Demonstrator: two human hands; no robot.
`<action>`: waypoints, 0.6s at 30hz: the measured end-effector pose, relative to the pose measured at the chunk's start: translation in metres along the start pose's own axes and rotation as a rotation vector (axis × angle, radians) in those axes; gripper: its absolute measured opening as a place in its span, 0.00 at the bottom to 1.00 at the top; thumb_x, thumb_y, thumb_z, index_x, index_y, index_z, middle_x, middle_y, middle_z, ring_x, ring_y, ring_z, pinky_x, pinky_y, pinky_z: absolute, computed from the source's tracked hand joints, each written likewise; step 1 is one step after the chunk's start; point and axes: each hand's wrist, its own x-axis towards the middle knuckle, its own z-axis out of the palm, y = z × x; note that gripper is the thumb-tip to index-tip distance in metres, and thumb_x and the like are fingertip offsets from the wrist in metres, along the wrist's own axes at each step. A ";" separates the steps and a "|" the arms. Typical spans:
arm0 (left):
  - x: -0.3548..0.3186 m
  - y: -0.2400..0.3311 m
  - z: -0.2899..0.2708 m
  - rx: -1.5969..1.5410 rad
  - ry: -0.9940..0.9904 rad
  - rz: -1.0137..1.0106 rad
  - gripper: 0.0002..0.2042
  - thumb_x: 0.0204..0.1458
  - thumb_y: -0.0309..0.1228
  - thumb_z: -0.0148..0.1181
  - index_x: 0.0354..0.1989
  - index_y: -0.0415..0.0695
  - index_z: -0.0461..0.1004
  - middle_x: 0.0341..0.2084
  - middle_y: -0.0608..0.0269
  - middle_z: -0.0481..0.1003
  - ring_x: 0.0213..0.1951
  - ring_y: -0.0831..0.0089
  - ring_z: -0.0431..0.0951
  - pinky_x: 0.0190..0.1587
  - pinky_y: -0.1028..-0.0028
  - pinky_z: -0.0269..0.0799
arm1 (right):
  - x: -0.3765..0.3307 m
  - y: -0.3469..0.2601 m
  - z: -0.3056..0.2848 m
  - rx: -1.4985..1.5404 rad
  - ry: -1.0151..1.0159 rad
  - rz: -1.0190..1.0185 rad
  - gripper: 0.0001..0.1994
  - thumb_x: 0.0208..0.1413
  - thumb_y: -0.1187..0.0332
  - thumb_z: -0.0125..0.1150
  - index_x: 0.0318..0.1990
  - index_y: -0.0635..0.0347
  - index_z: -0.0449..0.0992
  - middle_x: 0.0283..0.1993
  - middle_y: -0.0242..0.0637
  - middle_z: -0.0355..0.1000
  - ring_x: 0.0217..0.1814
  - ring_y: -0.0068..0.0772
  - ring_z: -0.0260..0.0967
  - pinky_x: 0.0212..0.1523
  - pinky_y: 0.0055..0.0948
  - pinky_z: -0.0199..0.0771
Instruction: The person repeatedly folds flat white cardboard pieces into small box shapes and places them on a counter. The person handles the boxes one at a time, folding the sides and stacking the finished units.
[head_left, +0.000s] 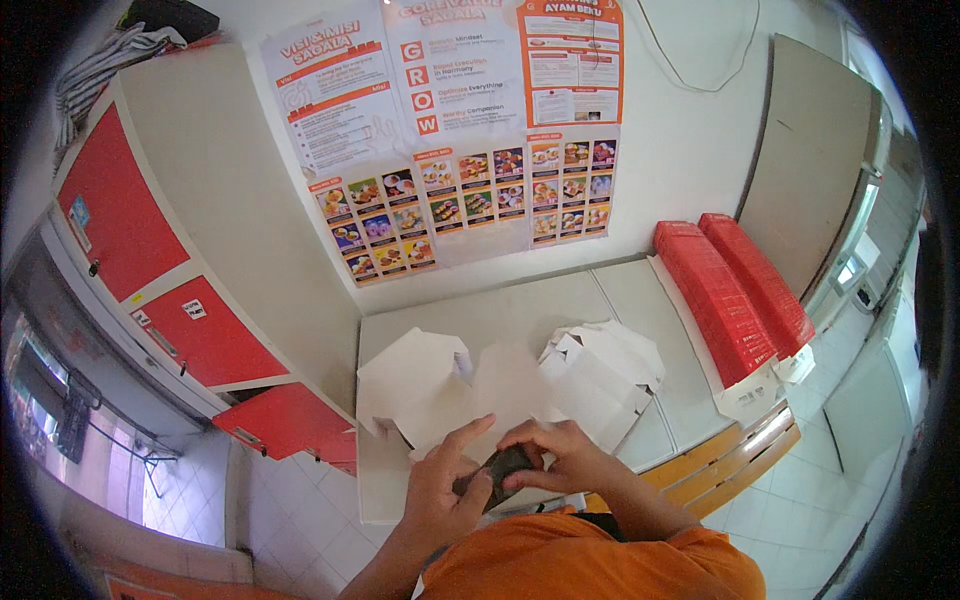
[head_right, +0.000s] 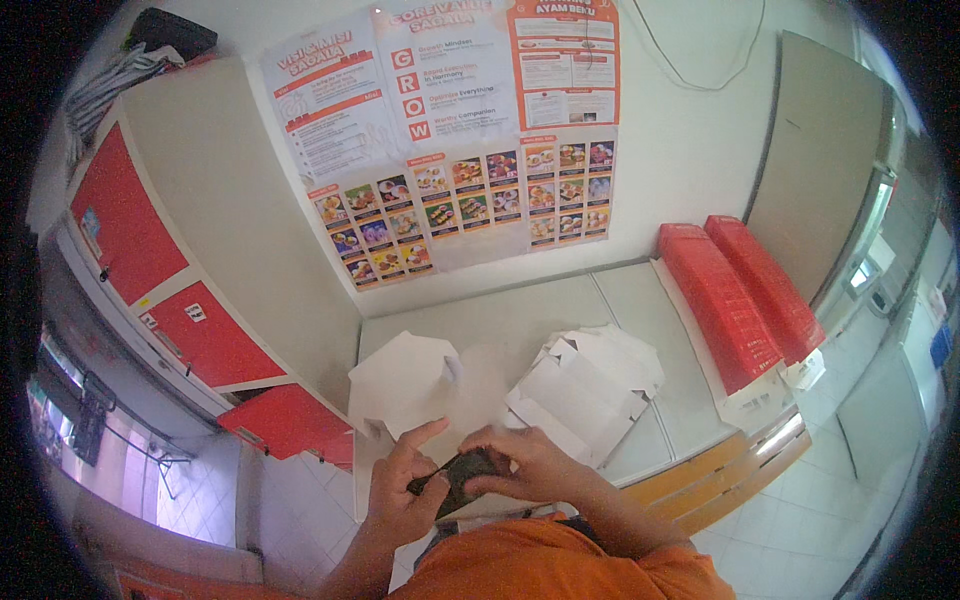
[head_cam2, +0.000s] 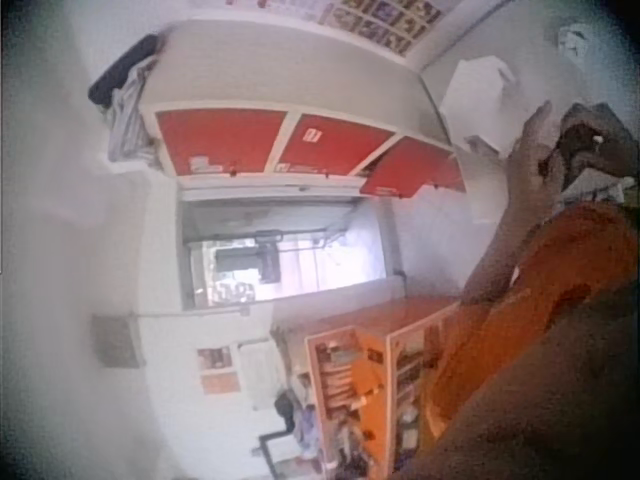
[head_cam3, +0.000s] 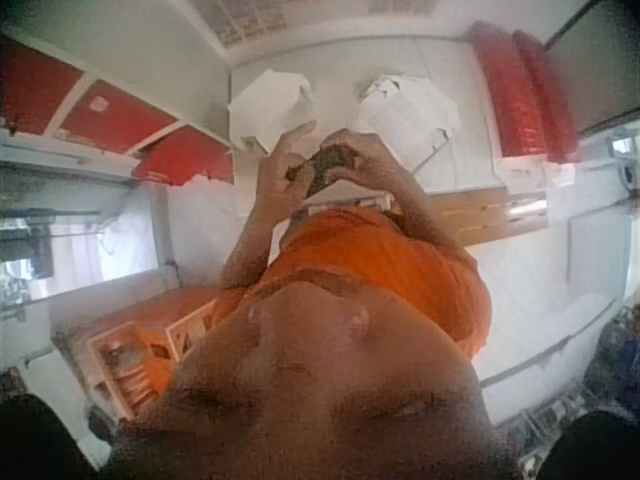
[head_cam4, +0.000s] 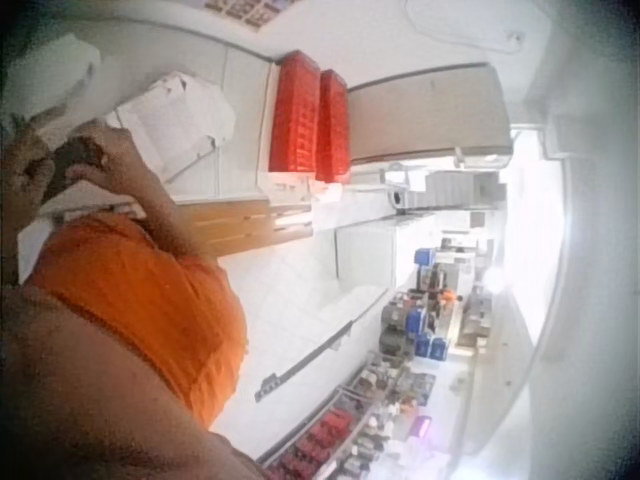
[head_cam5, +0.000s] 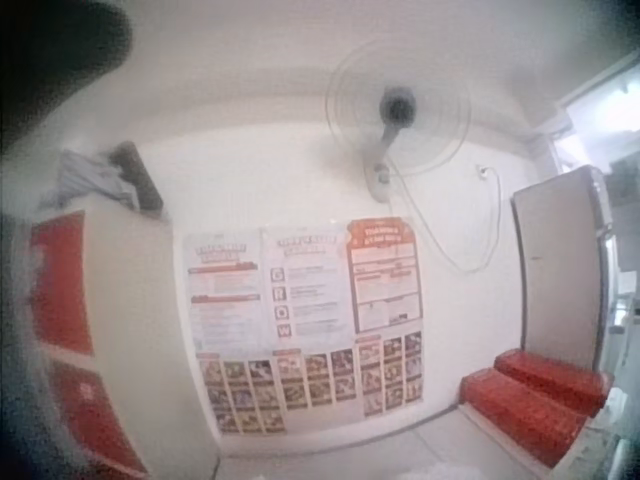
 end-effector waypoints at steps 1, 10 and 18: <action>-0.002 -0.002 0.003 -0.024 0.000 0.006 0.28 0.55 0.27 0.60 0.66 0.39 0.66 0.19 0.56 0.78 0.22 0.58 0.77 0.37 0.62 0.72 | 0.000 0.001 0.001 -0.010 0.115 0.056 0.23 0.50 0.70 0.80 0.52 0.56 0.77 0.32 0.30 0.74 0.25 0.17 0.68 0.26 0.22 0.68; 0.004 -0.006 0.013 0.344 -0.110 0.110 0.30 0.54 0.30 0.62 0.67 0.39 0.66 0.29 0.56 0.81 0.29 0.59 0.77 0.50 0.62 0.65 | 0.005 -0.027 -0.014 -0.213 -0.132 0.148 0.14 0.60 0.62 0.67 0.50 0.56 0.78 0.36 0.45 0.79 0.36 0.50 0.79 0.36 0.44 0.79; -0.013 -0.058 -0.014 0.635 0.412 0.140 0.25 0.55 0.35 0.65 0.63 0.48 0.75 0.71 0.39 0.55 0.65 0.51 0.68 0.68 0.49 0.55 | -0.020 0.032 -0.021 -0.564 -0.217 0.260 0.15 0.64 0.58 0.62 0.43 0.62 0.71 0.34 0.48 0.77 0.34 0.52 0.78 0.33 0.41 0.78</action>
